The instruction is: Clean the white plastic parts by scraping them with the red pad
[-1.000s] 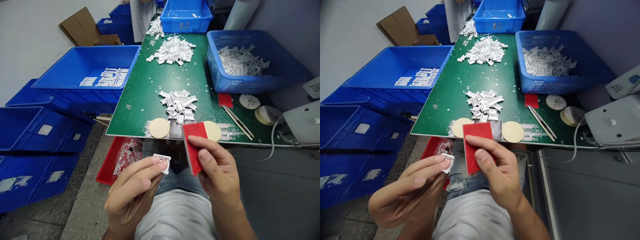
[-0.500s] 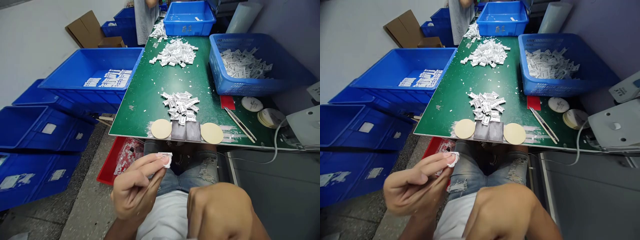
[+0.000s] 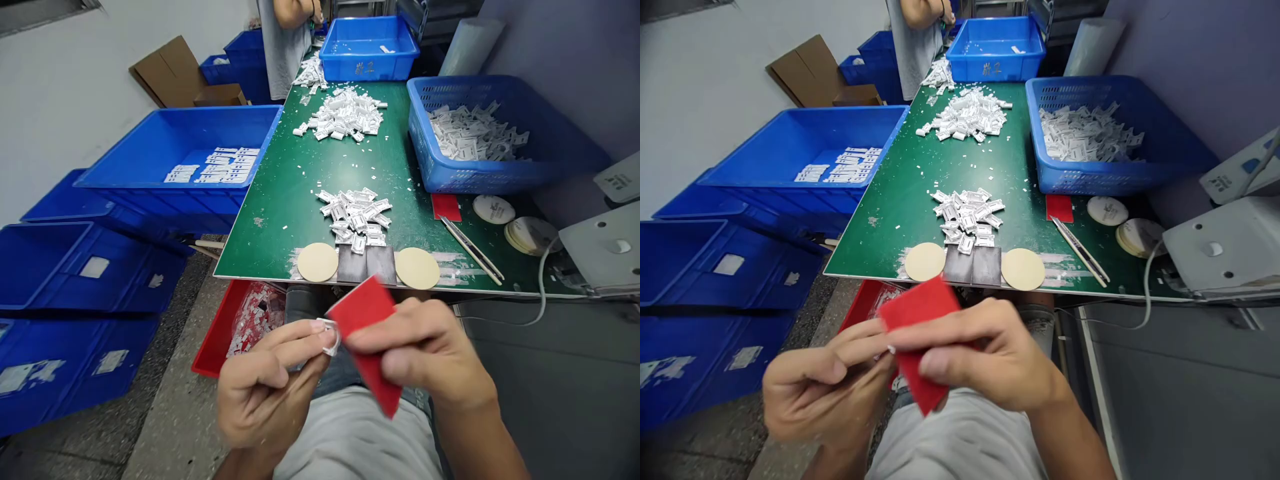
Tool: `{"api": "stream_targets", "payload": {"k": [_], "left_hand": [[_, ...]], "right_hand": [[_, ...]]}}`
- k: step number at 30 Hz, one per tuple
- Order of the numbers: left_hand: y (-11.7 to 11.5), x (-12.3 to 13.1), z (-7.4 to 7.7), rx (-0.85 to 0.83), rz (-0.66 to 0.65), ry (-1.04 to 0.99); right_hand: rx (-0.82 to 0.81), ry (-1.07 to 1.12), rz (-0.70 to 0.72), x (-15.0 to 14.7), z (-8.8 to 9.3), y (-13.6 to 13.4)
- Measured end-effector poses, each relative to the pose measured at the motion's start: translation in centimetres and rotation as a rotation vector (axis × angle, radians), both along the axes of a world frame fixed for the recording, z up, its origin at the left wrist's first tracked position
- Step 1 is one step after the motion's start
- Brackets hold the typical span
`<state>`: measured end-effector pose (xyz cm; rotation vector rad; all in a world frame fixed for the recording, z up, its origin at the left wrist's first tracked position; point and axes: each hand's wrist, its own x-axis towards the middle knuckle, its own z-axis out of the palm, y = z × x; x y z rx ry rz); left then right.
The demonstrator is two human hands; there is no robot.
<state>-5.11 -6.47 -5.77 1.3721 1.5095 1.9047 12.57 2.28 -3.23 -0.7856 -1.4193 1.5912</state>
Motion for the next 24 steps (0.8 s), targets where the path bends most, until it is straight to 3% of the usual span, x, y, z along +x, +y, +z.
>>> {"api": "stream_targets", "payload": {"k": [1, 2, 4, 6, 13, 17, 21, 22, 24], "left_hand": [[0.2, 0.1, 0.1, 0.038, -0.006, 0.008], [0.5, 0.2, 0.3, 0.067, -0.010, -0.003], [0.9, 0.4, 0.6, 0.066, -0.035, -0.048], [1.2, 0.4, 0.7, 0.051, -0.065, -0.085], [1.3, 0.4, 0.8, 0.024, -0.160, -0.201], [1.3, 0.4, 1.0, -0.036, -0.183, -0.285], [1.3, 0.1, 0.8, -0.142, -0.295, -0.405], [1.3, 0.0, 0.6, -0.169, -0.330, -0.445], [1.2, -0.2, 0.4, -0.221, -0.376, -0.521]], "right_hand": [[-0.019, -0.014, 0.011, -0.3, -0.1, 0.1], [-0.038, -0.032, -0.065, -0.6, -0.1, 0.1], [-0.073, -0.075, -0.347, -1.2, -0.2, -0.1], [-0.064, -0.088, -0.433, -1.6, -0.2, -0.6], [0.101, -0.085, -0.217, -1.2, -0.1, -2.9], [0.044, -0.006, -0.200, -0.8, 0.3, -3.2], [0.000, 0.161, 0.040, -0.9, 0.1, -2.4], [-0.016, 0.171, 0.014, -1.0, -0.1, -2.1], [-0.085, 0.178, -0.194, -1.5, -0.4, -1.4]]}}
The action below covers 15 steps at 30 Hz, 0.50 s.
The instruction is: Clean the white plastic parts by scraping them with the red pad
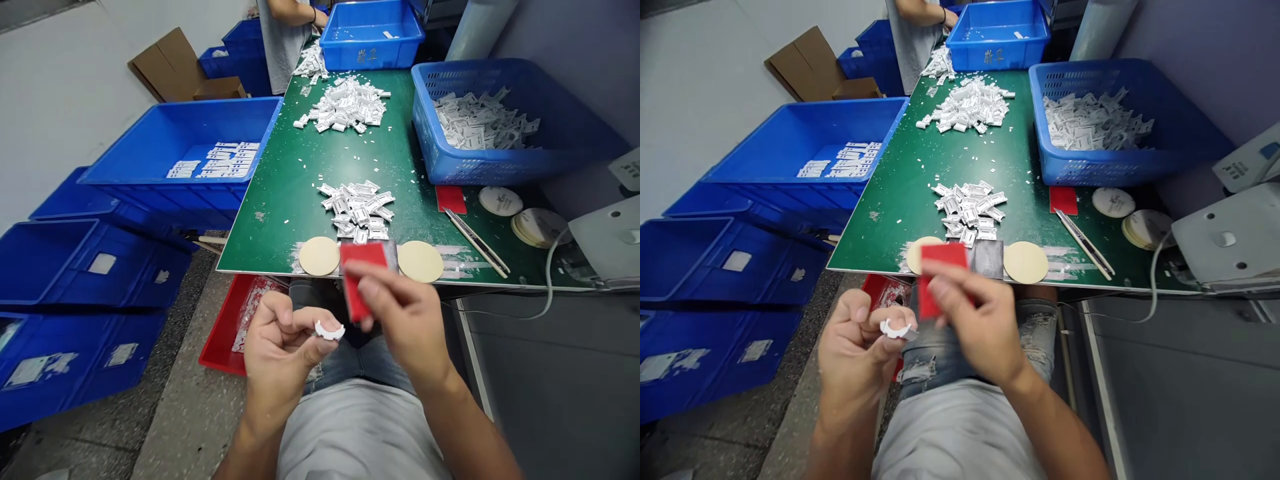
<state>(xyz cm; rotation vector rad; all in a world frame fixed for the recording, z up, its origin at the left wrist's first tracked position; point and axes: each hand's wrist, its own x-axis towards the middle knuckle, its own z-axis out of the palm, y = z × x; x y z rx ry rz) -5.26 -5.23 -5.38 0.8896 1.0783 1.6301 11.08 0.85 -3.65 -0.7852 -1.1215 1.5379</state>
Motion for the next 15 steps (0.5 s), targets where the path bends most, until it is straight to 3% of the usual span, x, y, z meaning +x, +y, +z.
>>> {"api": "stream_targets", "payload": {"k": [2, 5, 9, 12, 15], "left_hand": [[-0.1, -0.1, -0.2, -0.035, -0.027, -0.043], [-0.2, -0.2, -0.3, -0.053, -0.044, -0.052], [-0.2, -0.4, -0.1, -0.012, 0.022, -0.021], [-0.2, -0.5, 0.0, 0.038, 0.018, 0.039], [-0.1, -0.3, 0.2, 0.096, 0.025, 0.111]], "right_hand": [[-0.075, 0.005, -0.082, -0.4, -0.2, 0.4], [-0.035, -0.076, 0.018, -1.0, -0.2, 0.6], [-0.023, -0.223, -0.342, -1.1, -0.3, 0.4], [0.060, -0.257, -0.252, -0.6, -0.3, -0.3], [0.273, -0.334, -0.142, 0.2, -0.1, -1.1]]}}
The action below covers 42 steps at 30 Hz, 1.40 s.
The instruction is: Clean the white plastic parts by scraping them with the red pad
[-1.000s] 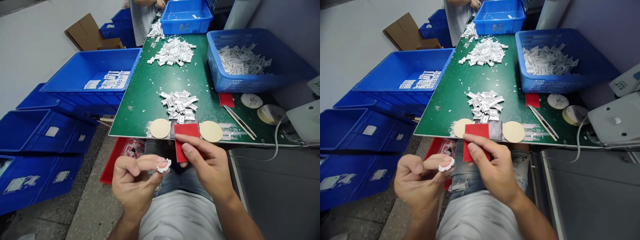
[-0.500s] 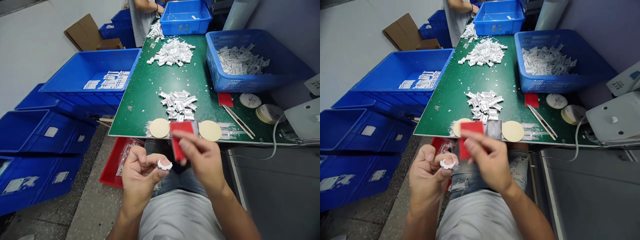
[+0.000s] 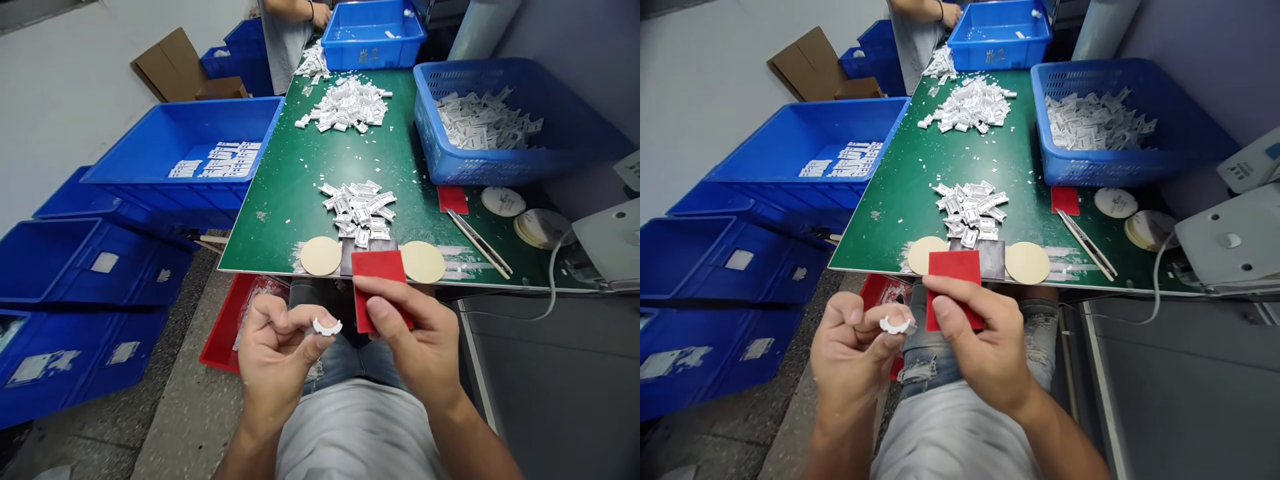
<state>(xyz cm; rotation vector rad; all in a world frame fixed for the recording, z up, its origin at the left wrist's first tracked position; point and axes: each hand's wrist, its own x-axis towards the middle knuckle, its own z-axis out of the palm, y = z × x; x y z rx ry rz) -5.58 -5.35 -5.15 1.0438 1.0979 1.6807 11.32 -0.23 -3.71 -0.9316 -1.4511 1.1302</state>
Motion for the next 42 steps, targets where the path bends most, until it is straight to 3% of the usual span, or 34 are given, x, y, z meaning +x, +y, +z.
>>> {"api": "stream_targets", "payload": {"k": [5, 10, 16, 20, 23, 29, 34, 38, 40, 42], "left_hand": [[0.0, 0.6, 0.3, -0.005, 0.011, -0.006], [-0.1, 0.9, 0.5, -0.022, 0.007, 0.013], [0.0, 0.1, 0.4, -0.101, -0.028, -0.042], [0.7, -0.3, 0.8, -0.146, -0.147, -0.519], [1.0, -0.2, 1.1, -0.211, -0.139, -0.754], [1.0, 0.8, 1.0, -0.136, -0.180, -0.694], [1.3, 1.6, 1.0, -0.125, -0.185, -0.650], [1.3, 2.5, 1.1, -0.158, -0.155, -0.551], [1.1, 2.4, 1.2, -0.101, -0.211, -0.500], [1.2, 1.7, 1.5, 0.004, -0.346, -0.464]], "right_hand": [[0.479, -0.246, 0.109, 1.1, 0.2, -0.3], [0.611, -0.342, -0.037, 1.3, 0.4, 0.1], [0.748, -0.420, 0.074, 1.4, 1.0, 0.9], [0.484, -0.243, -0.187, 1.7, 0.6, 0.0], [0.309, -0.141, -0.199, 1.7, 0.0, -0.9], [0.043, 0.019, -0.030, 1.3, -1.0, -2.0], [-0.101, 0.190, 0.036, 1.1, -0.2, -2.4], [-0.225, 0.361, 0.363, 1.0, 0.4, -1.1], [-0.318, 0.386, 0.321, 1.4, 0.0, -0.2], [-0.378, 0.413, 0.101, 2.4, -0.6, 0.3]]}}
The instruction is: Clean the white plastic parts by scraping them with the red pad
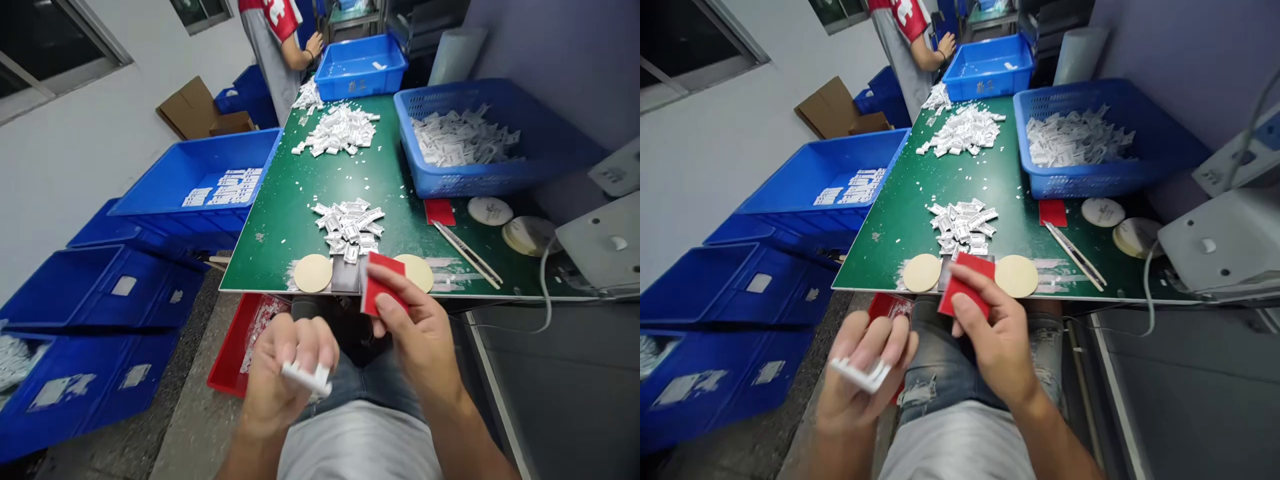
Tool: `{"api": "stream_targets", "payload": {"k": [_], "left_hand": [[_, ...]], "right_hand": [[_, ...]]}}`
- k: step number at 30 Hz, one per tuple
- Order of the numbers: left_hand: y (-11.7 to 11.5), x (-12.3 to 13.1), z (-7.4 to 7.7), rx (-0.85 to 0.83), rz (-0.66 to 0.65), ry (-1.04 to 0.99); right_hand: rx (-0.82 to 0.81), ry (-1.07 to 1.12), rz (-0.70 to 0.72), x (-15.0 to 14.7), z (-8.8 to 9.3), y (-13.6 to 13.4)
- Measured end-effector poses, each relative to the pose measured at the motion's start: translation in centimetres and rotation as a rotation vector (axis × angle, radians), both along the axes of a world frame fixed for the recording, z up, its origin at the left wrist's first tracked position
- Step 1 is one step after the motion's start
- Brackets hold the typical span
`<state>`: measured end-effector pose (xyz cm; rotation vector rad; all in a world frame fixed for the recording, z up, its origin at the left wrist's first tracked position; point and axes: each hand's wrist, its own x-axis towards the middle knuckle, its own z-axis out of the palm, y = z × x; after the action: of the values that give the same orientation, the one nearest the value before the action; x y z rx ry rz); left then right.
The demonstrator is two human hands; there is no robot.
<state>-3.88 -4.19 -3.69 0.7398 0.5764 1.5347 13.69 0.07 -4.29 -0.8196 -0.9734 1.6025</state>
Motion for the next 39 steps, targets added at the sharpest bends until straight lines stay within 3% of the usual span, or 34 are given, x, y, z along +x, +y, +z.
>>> {"api": "stream_targets", "payload": {"k": [1, 3, 5, 7, 8, 9, 11, 12, 14, 19, 23, 29, 36, 39], "left_hand": [[0.4, -0.5, 0.1, 0.074, -0.083, 0.012], [2.2, -1.4, 0.6, 0.218, -0.332, 0.076], [5.9, -1.4, 1.5, 0.363, -0.616, 0.203], [11.1, 0.1, 3.0, 0.450, -0.769, 0.370], [14.1, 1.3, 3.9, 0.452, -0.715, 0.459], [17.0, 2.6, 4.9, 0.439, -0.574, 0.585], [22.0, 5.0, 6.4, 0.424, -0.192, 1.035], [23.8, 5.8, 6.7, 0.389, -0.028, 1.333], [25.9, 6.2, 6.2, 0.331, 0.090, 1.560], [25.5, 2.4, 1.2, 0.250, -0.003, 1.865], [25.1, 0.3, -1.4, 0.250, -0.067, 1.936], [26.0, -1.2, -1.5, 0.251, 0.060, 1.814], [23.5, -4.0, -1.2, 0.172, 0.298, 1.682], [23.4, -4.5, -1.5, 0.167, 0.246, 1.721]], "right_hand": [[-0.031, 0.010, -0.067, 0.7, -0.3, -0.1], [-0.084, 0.030, -0.039, 2.1, -0.7, -1.0], [-0.159, -0.040, 0.035, 3.3, -1.1, -2.4], [-0.207, -0.213, 0.054, 4.0, -1.4, -3.8], [-0.196, -0.312, 0.032, 4.3, -1.6, -4.3], [-0.165, -0.403, -0.019, 4.5, -1.7, -4.8], [-0.067, -0.515, -0.182, 4.8, -2.1, -5.3], [-0.019, -0.511, -0.273, 5.1, -2.3, -5.4], [0.013, -0.359, -0.414, 5.6, -2.7, -5.2], [-0.251, 0.352, -0.528, 6.1, -2.6, -3.2], [-0.381, 0.584, -0.382, 4.8, -1.1, -1.5], [-0.501, 0.611, -0.247, 3.1, -0.6, -1.1], [-0.579, 0.616, -0.092, 2.0, -1.4, -1.1], [-0.635, 0.616, -0.078, 1.1, -1.7, -0.8]]}}
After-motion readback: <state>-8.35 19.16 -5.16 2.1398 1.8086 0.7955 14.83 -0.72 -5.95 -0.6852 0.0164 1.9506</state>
